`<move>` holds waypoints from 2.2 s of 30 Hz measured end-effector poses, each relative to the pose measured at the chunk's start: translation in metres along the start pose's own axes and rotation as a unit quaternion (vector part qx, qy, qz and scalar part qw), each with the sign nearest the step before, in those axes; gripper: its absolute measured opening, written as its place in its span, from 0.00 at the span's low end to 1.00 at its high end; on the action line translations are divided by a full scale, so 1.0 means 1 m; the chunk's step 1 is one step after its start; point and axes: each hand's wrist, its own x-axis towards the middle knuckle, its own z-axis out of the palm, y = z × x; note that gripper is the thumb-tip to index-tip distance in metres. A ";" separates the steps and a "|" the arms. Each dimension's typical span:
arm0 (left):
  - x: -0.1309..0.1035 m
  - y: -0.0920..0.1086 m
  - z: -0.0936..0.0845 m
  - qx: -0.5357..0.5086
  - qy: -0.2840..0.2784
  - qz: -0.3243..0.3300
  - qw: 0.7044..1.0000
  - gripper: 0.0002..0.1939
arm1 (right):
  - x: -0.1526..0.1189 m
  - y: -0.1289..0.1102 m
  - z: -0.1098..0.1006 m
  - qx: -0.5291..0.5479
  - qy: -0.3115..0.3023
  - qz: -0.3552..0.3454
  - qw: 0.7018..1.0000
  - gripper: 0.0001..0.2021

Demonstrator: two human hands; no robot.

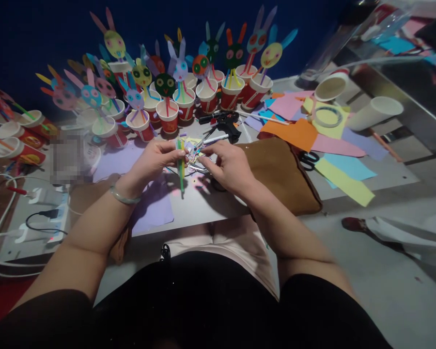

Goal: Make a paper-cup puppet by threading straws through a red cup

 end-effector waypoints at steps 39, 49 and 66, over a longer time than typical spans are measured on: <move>0.006 -0.017 0.004 -0.010 0.029 -0.055 0.998 0.26 | 0.059 0.014 0.068 0.556 -0.064 0.150 0.815 0.26; -0.001 -0.035 0.017 -0.094 -0.020 -0.044 0.994 0.15 | 0.055 0.012 0.062 0.527 -0.033 0.108 0.842 0.26; -0.005 -0.026 0.020 -0.144 -0.030 -0.089 0.985 0.14 | 0.050 0.011 0.054 0.497 -0.042 0.054 0.865 0.23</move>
